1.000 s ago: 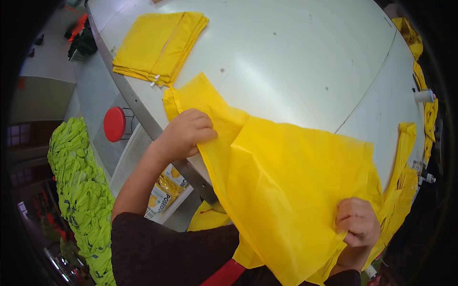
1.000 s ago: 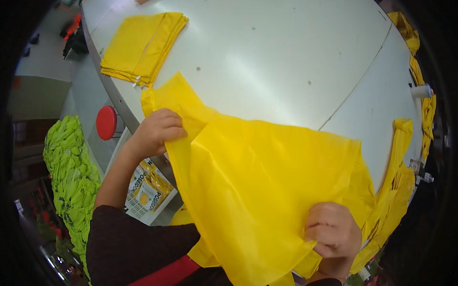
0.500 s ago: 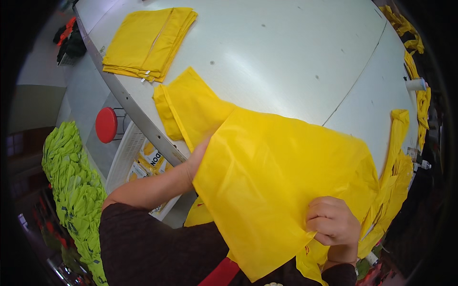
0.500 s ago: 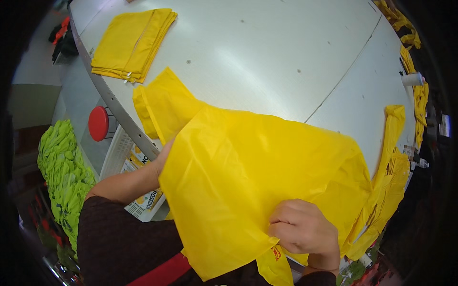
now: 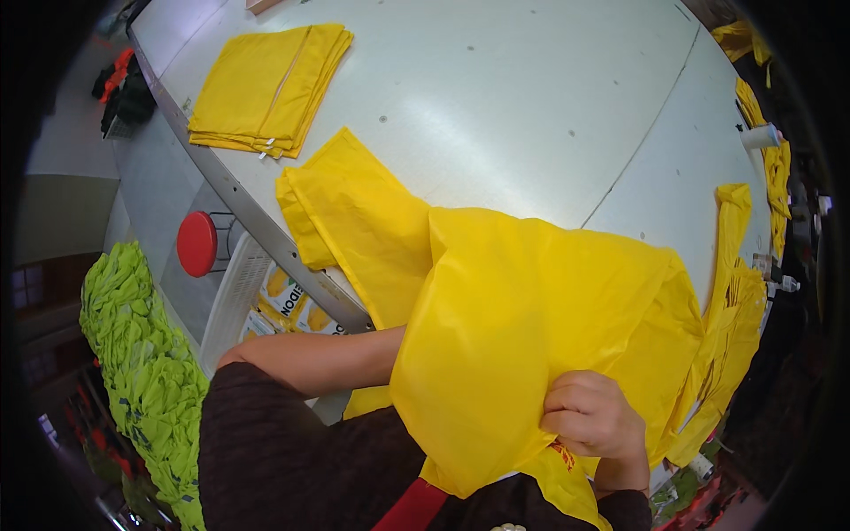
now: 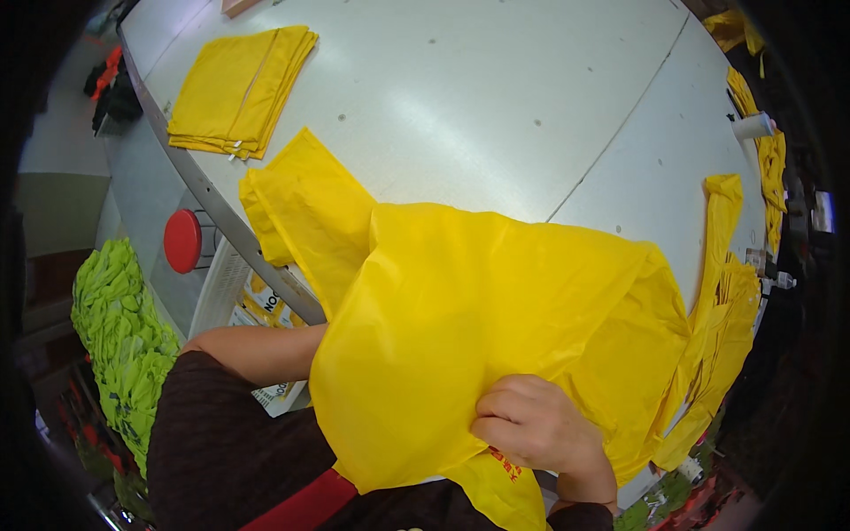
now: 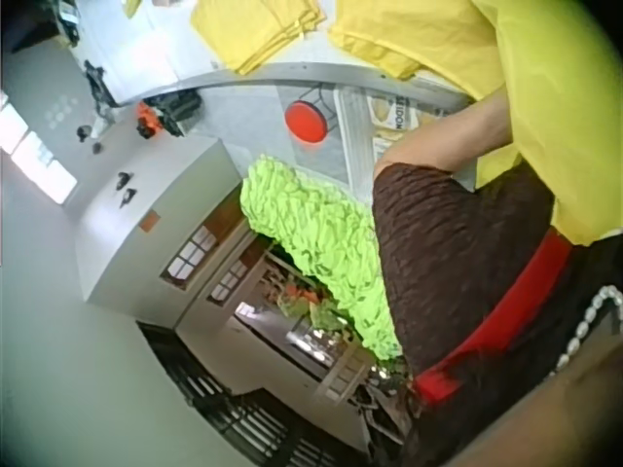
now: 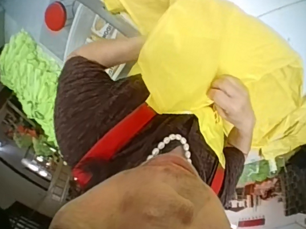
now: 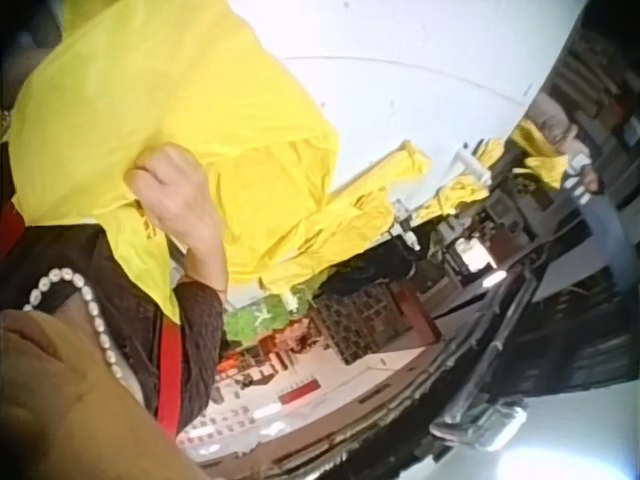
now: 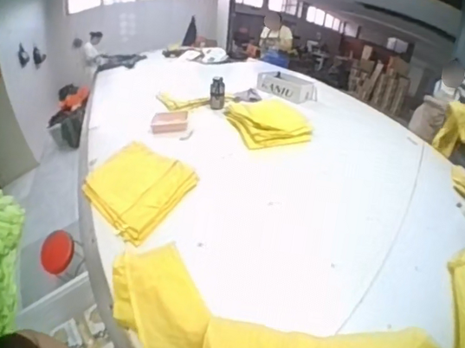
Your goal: The person folds a yellow raincoat on a large white table, smoothing the fabric and aligning edges. The person then places the folded raincoat into a clear plastic bag and sets it aside. The person repeats the folding process with another yellow raincoat.
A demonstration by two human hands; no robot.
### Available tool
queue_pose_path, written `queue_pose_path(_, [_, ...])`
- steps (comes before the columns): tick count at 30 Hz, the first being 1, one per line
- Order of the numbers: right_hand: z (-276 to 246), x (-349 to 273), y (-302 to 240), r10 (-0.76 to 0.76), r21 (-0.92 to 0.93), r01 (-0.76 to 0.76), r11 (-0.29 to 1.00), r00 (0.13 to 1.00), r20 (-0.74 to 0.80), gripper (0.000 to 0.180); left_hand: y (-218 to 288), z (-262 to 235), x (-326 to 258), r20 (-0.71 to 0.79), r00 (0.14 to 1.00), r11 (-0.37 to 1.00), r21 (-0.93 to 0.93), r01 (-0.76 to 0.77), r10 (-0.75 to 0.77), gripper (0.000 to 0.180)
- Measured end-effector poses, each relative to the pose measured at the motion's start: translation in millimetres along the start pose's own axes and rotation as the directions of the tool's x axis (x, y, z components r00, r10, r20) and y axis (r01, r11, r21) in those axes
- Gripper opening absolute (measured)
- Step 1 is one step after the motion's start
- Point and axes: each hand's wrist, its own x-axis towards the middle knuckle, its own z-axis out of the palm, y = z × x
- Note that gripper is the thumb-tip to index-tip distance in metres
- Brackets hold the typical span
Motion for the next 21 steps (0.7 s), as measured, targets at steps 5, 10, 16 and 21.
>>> queue_pose_path(5, [9, -5, -4, 0.004, -0.008, -0.004, 1.000, 1.000, -0.025, 0.011, -5, 11, 9, -0.049, 0.999, 1.000, 0.006, -0.004, 0.004, 0.034])
queue_pose_path(10, [8, -14, -4, 0.075, -0.025, -0.076, 0.997, 0.997, -0.019, 0.015, 14, 30, -1, -0.257, 0.956, 0.990, 0.058, -0.129, 0.140, 0.030])
queue_pose_path(16, [-18, -30, -12, 0.169, -0.141, -0.215, 0.966, 0.945, -0.281, 0.022, 122, 23, -31, -0.338, 0.484, 0.590, 0.442, -0.676, 0.808, 0.021])
queue_pose_path(21, [-51, 3, -5, -0.069, -0.392, -0.213, 0.895, 0.802, -0.594, 0.023, 148, 25, -32, -0.285, 0.313, 0.404, 0.357, -0.842, 0.906, 0.027])
